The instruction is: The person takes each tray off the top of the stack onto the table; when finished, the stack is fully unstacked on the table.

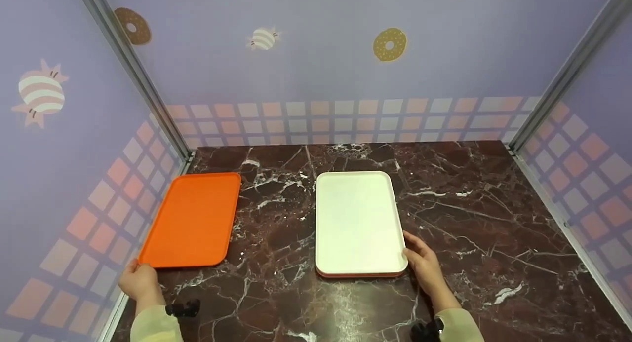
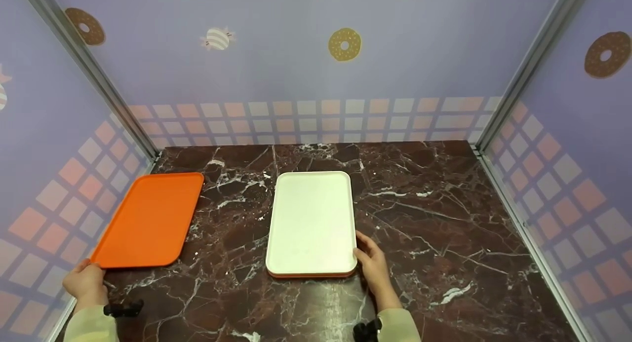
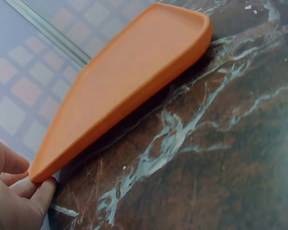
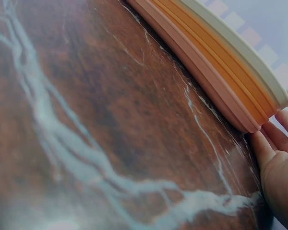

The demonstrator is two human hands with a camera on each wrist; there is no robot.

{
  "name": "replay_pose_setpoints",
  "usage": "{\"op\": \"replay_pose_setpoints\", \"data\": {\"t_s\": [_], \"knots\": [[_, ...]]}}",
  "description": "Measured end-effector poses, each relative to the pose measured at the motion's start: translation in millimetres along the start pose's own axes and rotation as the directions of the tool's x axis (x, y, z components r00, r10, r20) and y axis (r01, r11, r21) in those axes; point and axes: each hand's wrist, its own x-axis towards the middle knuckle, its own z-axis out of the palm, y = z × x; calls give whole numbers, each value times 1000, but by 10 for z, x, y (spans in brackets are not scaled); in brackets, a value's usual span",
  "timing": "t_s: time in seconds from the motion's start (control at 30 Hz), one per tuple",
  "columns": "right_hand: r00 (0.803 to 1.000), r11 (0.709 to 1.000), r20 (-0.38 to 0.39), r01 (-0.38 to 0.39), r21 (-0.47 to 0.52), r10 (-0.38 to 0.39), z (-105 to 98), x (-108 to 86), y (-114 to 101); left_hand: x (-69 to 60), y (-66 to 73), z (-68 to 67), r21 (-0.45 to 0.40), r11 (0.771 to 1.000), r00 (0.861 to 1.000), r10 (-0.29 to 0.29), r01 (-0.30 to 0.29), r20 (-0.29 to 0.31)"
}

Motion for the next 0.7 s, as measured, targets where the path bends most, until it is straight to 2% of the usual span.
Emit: {"op": "replay_pose_setpoints", "data": {"t_s": [0.27, 0.33, 0.5, 0.63, 0.7], "knots": [[1000, 1000, 3, 21, 20, -21, 8, -1, 5, -19, 33, 19, -61, 998, 1000, -19, 18, -19], [1000, 999, 1, 31, 22, -31, 11, -3, 6, -19, 32, 24, -105, 994, 999, -31, 28, -34], [999, 999, -8, 36, 17, -36, 8, -1, 4, -30, 19, 13, -237, 969, 996, -77, 65, -44], [1000, 1000, -5, 21, 6, -21, 3, 3, -3, -58, 8, 7, -283, 955, 994, -104, 88, -41], [1000, 1000, -3, 16, 4, -16, 4, 4, -4, -82, 6, 15, -356, 930, 992, -120, 95, -49]]}}
